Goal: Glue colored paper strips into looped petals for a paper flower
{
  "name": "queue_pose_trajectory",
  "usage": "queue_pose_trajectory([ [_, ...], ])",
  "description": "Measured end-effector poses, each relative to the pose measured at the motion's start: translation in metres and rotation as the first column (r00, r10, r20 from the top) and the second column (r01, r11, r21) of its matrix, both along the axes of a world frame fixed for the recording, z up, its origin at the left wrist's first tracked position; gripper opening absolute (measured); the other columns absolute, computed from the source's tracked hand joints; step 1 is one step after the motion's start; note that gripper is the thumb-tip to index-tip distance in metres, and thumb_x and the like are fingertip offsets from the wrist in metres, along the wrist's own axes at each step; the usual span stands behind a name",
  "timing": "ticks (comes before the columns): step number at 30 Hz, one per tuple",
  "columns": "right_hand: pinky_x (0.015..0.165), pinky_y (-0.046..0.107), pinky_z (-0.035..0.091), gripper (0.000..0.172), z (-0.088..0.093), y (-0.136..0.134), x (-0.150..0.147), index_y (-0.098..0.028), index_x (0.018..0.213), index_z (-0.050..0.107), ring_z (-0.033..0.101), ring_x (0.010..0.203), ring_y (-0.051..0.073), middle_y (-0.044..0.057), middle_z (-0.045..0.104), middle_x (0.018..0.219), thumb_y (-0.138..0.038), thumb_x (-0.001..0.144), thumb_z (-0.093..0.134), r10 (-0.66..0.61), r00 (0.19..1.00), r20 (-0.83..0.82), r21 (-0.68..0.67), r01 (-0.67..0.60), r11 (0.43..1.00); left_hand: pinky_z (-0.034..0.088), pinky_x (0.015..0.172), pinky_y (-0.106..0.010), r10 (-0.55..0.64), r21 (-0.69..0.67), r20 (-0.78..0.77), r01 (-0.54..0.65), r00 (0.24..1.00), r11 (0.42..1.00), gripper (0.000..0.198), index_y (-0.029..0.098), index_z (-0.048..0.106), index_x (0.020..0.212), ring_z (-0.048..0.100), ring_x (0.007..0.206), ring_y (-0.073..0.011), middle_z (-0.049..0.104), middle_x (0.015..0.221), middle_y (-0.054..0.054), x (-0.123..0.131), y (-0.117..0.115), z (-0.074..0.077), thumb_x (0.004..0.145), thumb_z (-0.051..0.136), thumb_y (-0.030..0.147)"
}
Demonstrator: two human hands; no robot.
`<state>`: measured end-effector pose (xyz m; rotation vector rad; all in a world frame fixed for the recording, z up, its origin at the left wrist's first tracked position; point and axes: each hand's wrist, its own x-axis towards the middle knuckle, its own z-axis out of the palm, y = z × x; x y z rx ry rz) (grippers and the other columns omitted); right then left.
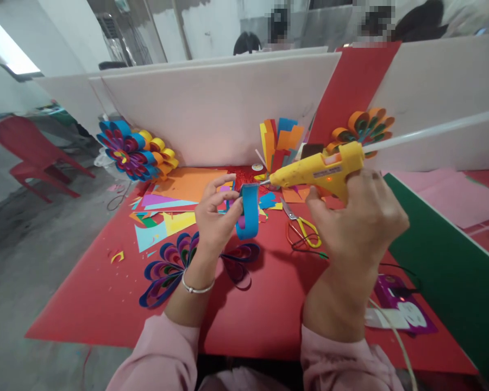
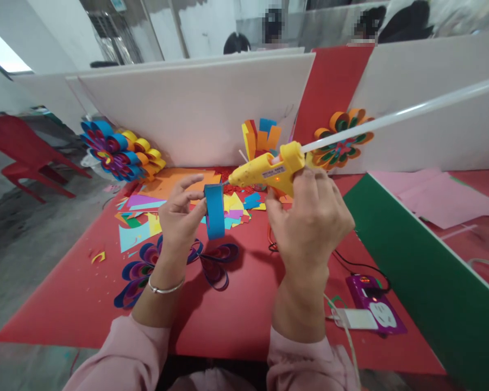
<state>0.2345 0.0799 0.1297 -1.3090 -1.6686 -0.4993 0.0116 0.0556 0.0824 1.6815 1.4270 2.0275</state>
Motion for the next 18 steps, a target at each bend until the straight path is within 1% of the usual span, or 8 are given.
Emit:
queue_pose_trajectory([
  [4,0.07,0.037,0.048,0.018,-0.0012,-0.0002,-0.0012,-0.017,0.104,0.066,0.068,0.089,0.029,0.013,0.071,0.095,-0.03,0.092,0.065,-0.01,0.999,0.049,0.054,0.008,0.999,0.054,0.104,-0.047,0.014,0.019,-0.019,-0.014,1.0,1.0,0.005,0.024,0.077,0.082,0.07,0.12,-0.0254,0.075,0.127,-0.007,0.0015,-0.0014,0.0017,0.085,0.079,0.021],
  [10,0.074,0.038,0.05,0.019,0.0009,-0.005,-0.0041,-0.019,0.11,0.064,0.068,0.094,0.03,0.012,0.07,0.099,-0.03,0.094,0.064,0.024,0.999,0.044,0.017,-0.025,1.0,0.054,0.102,-0.046,0.037,0.024,-0.051,-0.036,0.998,0.999,0.007,0.023,0.076,0.079,0.07,0.119,-0.0252,0.076,0.124,-0.008,0.0042,-0.0013,0.003,0.085,0.078,0.02],
  [14,0.076,0.038,0.05,0.018,0.0015,-0.0066,-0.006,-0.019,0.108,0.064,0.069,0.096,0.031,0.013,0.07,0.101,-0.029,0.093,0.065,0.057,0.998,0.039,0.011,-0.057,0.998,0.053,0.103,-0.048,0.061,0.027,-0.092,-0.059,0.994,0.998,0.007,0.023,0.076,0.08,0.07,0.118,-0.0257,0.076,0.124,-0.008,0.0062,-0.0012,0.0028,0.085,0.078,0.019],
  [18,0.077,0.039,0.051,0.019,0.0021,-0.0076,-0.0088,-0.019,0.108,0.065,0.069,0.098,0.031,0.013,0.071,0.102,-0.028,0.092,0.064,0.062,0.998,0.032,0.012,-0.063,0.998,0.054,0.103,-0.048,0.066,0.027,-0.111,-0.064,0.992,0.998,0.007,0.023,0.076,0.079,0.07,0.118,-0.0259,0.076,0.123,-0.008,0.0066,-0.0008,0.0024,0.085,0.077,0.019],
])
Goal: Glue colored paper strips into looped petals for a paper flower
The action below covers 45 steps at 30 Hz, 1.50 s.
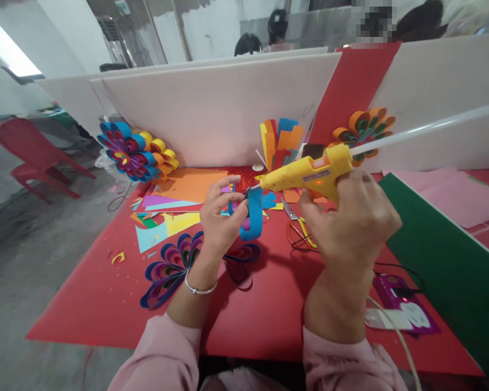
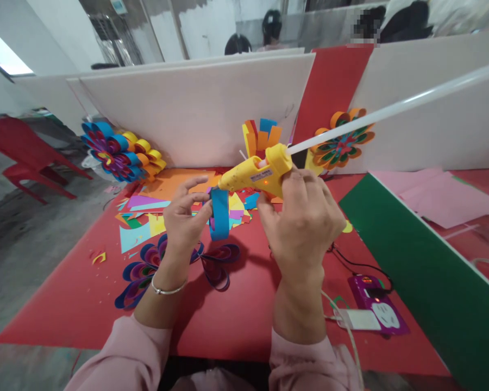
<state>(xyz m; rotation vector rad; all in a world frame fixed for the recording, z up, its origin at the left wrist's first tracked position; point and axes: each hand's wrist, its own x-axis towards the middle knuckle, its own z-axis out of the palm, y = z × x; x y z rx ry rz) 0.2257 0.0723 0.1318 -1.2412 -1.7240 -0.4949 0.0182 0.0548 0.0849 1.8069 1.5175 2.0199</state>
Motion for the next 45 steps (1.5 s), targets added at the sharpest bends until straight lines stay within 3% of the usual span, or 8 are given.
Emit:
queue_pose_trajectory([
  [12,0.075,0.037,0.051,0.019,-0.003,0.004,0.004,-0.02,0.107,0.064,0.068,0.094,0.029,0.011,0.071,0.099,-0.029,0.091,0.067,-0.057,0.998,-0.002,0.02,0.057,0.998,0.054,0.103,-0.047,-0.041,-0.044,0.071,0.044,0.997,0.998,0.007,0.023,0.075,0.078,0.07,0.119,-0.0258,0.075,0.125,-0.008,-0.001,0.0,0.0,0.084,0.076,0.02],
  [18,0.076,0.037,0.048,0.021,-0.001,0.0,0.0,-0.019,0.109,0.065,0.067,0.096,0.029,0.011,0.07,0.101,-0.027,0.09,0.066,0.017,1.0,-0.022,-0.003,-0.017,1.0,0.055,0.102,-0.046,-0.024,-0.073,0.086,0.03,0.996,0.997,0.006,0.023,0.076,0.078,0.071,0.118,-0.0249,0.075,0.126,-0.008,0.0,-0.001,0.0,0.084,0.076,0.02],
  [28,0.07,0.037,0.045,0.015,0.0,0.005,0.009,-0.023,0.103,0.064,0.064,0.089,0.029,0.01,0.068,0.093,-0.03,0.089,0.066,-0.047,0.999,-0.015,-0.042,0.046,0.998,0.055,0.103,-0.048,-0.072,-0.031,0.033,0.073,0.997,0.997,0.007,0.023,0.075,0.081,0.069,0.122,-0.0266,0.074,0.128,-0.01,-0.005,0.0,-0.001,0.088,0.077,0.022],
  [37,0.069,0.038,0.045,0.016,0.003,0.002,0.008,-0.022,0.103,0.065,0.066,0.094,0.031,0.012,0.069,0.097,-0.029,0.089,0.065,0.013,1.0,-0.002,-0.068,-0.013,0.998,0.054,0.099,-0.046,0.005,0.01,-0.132,-0.004,0.991,1.0,0.006,0.023,0.077,0.082,0.069,0.114,-0.0244,0.074,0.129,-0.007,-0.004,-0.001,0.002,0.087,0.078,0.021],
  [45,0.065,0.035,0.04,0.014,-0.001,0.008,0.017,-0.023,0.098,0.063,0.064,0.084,0.027,0.008,0.069,0.089,-0.029,0.086,0.067,-0.091,0.994,0.059,-0.044,0.094,0.995,0.057,0.092,-0.043,0.006,0.037,-0.151,-0.001,0.989,0.999,0.004,0.025,0.078,0.085,0.067,0.119,-0.0258,0.071,0.133,-0.007,-0.008,-0.002,0.003,0.089,0.078,0.024],
])
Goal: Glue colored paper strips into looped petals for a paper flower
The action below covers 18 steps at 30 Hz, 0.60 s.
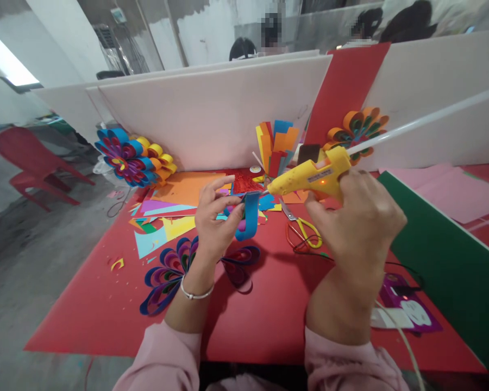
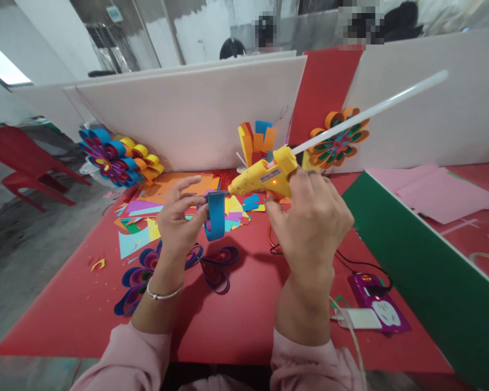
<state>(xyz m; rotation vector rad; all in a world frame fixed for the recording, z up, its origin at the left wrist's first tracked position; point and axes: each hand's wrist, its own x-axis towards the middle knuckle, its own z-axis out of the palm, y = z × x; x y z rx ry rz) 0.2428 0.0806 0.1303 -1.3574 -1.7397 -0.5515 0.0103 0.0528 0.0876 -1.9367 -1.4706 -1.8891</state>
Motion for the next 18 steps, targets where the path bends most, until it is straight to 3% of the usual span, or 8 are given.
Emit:
queue_pose_trajectory([
  [11,0.066,0.036,0.037,0.01,0.0008,-0.0006,0.0033,-0.024,0.091,0.061,0.062,0.083,0.027,0.008,0.066,0.086,-0.03,0.085,0.066,0.041,0.998,-0.037,-0.019,-0.042,0.999,0.055,0.101,-0.047,0.054,0.053,-0.13,-0.048,0.99,0.997,0.008,0.025,0.077,0.087,0.063,0.127,-0.0263,0.071,0.137,-0.006,-0.0037,0.0014,-0.0001,0.089,0.076,0.017],
  [18,0.063,0.034,0.036,0.014,0.0009,-0.0013,0.0008,-0.022,0.094,0.062,0.063,0.079,0.026,0.007,0.069,0.084,-0.027,0.083,0.068,0.055,0.998,0.02,0.04,-0.056,0.998,0.057,0.099,-0.046,0.072,0.059,-0.219,-0.061,0.973,0.996,0.004,0.026,0.077,0.087,0.062,0.131,-0.0278,0.07,0.138,-0.007,-0.0036,0.0012,-0.0007,0.089,0.075,0.022],
])
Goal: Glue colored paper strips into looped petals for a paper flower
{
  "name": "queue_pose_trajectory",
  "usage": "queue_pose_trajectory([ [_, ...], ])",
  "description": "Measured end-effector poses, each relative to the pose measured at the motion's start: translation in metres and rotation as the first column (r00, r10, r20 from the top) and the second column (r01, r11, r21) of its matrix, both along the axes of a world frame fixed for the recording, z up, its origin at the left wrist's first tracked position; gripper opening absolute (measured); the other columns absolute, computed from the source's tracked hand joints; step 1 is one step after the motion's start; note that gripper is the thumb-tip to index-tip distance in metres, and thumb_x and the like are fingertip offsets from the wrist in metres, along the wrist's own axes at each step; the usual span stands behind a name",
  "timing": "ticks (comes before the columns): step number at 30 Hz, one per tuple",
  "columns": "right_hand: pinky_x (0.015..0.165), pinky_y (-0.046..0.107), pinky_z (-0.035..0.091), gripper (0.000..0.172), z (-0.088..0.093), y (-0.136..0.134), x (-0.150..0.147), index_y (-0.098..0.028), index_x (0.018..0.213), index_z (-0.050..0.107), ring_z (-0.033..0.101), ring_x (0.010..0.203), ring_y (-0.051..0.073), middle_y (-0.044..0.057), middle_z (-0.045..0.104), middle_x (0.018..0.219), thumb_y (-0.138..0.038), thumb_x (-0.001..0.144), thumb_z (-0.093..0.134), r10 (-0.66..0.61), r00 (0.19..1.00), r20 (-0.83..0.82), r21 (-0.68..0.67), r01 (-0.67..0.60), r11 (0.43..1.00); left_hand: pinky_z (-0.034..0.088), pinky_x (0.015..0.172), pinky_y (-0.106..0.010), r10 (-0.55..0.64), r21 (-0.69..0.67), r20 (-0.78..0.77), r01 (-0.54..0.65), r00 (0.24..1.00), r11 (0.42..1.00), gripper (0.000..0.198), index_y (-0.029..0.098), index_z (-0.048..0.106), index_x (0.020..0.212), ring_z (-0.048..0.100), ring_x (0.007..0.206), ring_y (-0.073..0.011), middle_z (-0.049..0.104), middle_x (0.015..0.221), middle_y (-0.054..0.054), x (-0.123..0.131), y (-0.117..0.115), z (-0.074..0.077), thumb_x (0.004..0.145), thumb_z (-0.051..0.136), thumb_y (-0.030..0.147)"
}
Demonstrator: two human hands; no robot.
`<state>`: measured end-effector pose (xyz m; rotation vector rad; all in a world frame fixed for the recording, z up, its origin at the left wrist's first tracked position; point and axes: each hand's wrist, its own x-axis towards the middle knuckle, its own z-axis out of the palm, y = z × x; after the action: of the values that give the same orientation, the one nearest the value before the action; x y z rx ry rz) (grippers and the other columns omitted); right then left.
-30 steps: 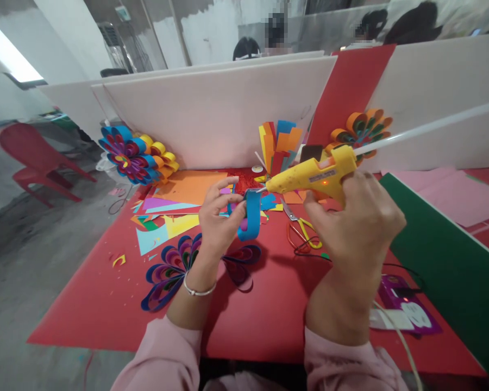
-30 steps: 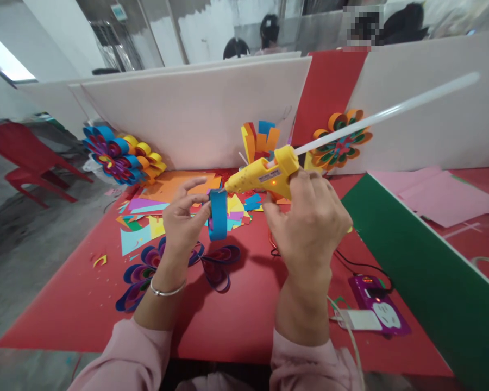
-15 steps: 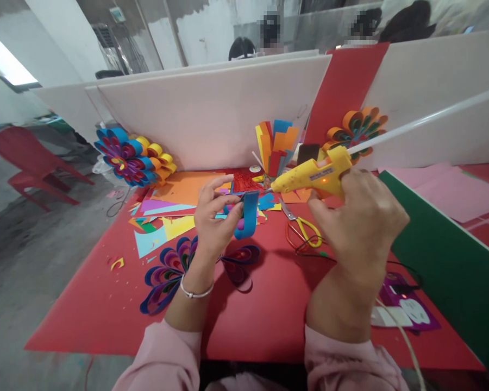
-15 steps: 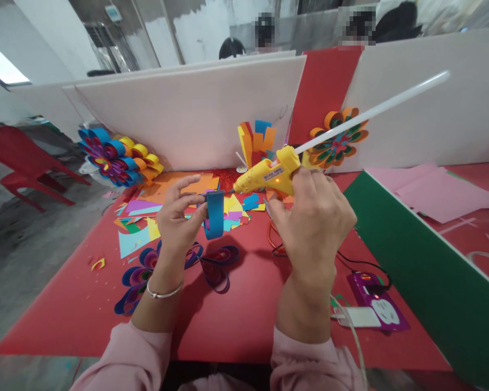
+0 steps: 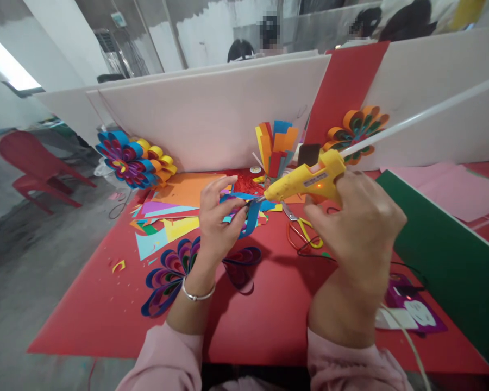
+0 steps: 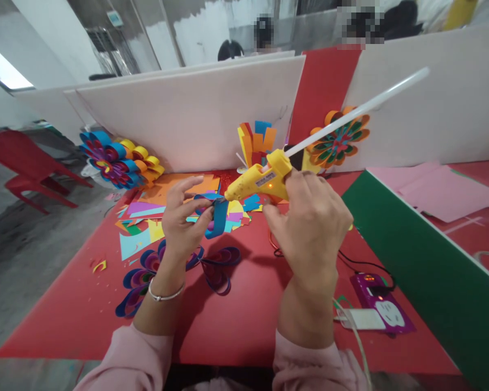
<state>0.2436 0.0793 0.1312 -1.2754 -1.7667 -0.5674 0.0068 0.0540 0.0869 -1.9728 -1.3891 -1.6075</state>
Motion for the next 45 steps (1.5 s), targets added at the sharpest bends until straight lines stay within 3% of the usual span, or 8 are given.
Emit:
queue_pose_trajectory([
  [9,0.068,0.036,0.036,0.014,0.005,-0.005,-0.001,-0.025,0.099,0.062,0.062,0.085,0.028,0.008,0.069,0.09,-0.026,0.085,0.064,0.001,1.0,-0.029,-0.15,-0.005,0.989,0.056,0.1,-0.049,-0.019,0.009,-0.037,0.019,0.999,1.0,0.005,0.027,0.078,0.09,0.06,0.133,-0.0302,0.07,0.14,-0.006,0.0,-0.001,0.002,0.091,0.073,0.026],
  [16,0.064,0.035,0.031,0.016,0.004,-0.004,0.004,-0.025,0.091,0.059,0.063,0.082,0.028,0.007,0.069,0.087,-0.03,0.083,0.071,-0.064,0.998,0.026,-0.108,0.066,0.992,0.055,0.102,-0.049,-0.051,0.029,-0.063,0.053,0.997,0.998,0.006,0.027,0.077,0.092,0.059,0.136,-0.0296,0.068,0.142,-0.006,-0.001,-0.004,0.006,0.092,0.072,0.025],
  [29,0.063,0.035,0.028,0.015,0.006,-0.004,0.004,-0.022,0.097,0.064,0.061,0.081,0.027,0.009,0.068,0.088,-0.029,0.085,0.068,-0.09,0.996,0.021,-0.09,0.092,0.992,0.057,0.1,-0.047,-0.022,0.038,-0.106,0.026,0.994,0.999,0.005,0.025,0.076,0.092,0.059,0.135,-0.0294,0.068,0.141,-0.007,-0.001,-0.005,0.006,0.094,0.071,0.024],
  [36,0.068,0.035,0.033,0.017,0.003,-0.004,0.003,-0.02,0.103,0.065,0.062,0.085,0.028,0.01,0.068,0.091,-0.03,0.09,0.063,-0.019,0.999,-0.029,-0.111,0.015,0.994,0.057,0.101,-0.048,-0.051,0.092,-0.092,0.06,0.994,0.994,0.007,0.024,0.075,0.093,0.06,0.134,-0.0285,0.068,0.14,-0.008,0.0,-0.002,0.004,0.092,0.073,0.017],
  [40,0.07,0.036,0.04,0.024,0.003,-0.005,0.0,-0.018,0.11,0.065,0.064,0.087,0.028,0.01,0.071,0.095,-0.029,0.088,0.066,-0.043,0.999,0.007,-0.058,0.043,0.997,0.058,0.1,-0.048,-0.054,0.096,-0.071,0.061,0.996,0.993,0.007,0.024,0.075,0.092,0.06,0.134,-0.0288,0.069,0.139,-0.008,0.0,0.0,0.002,0.092,0.073,0.017],
  [45,0.074,0.037,0.048,0.028,0.003,-0.008,-0.006,-0.016,0.114,0.066,0.069,0.091,0.028,0.012,0.075,0.102,-0.026,0.088,0.067,0.012,1.0,0.013,0.016,-0.012,1.0,0.058,0.098,-0.048,-0.043,0.078,-0.077,0.049,0.996,0.996,0.006,0.023,0.075,0.089,0.061,0.133,-0.0297,0.069,0.139,-0.008,0.0,0.0,0.001,0.091,0.073,0.018],
])
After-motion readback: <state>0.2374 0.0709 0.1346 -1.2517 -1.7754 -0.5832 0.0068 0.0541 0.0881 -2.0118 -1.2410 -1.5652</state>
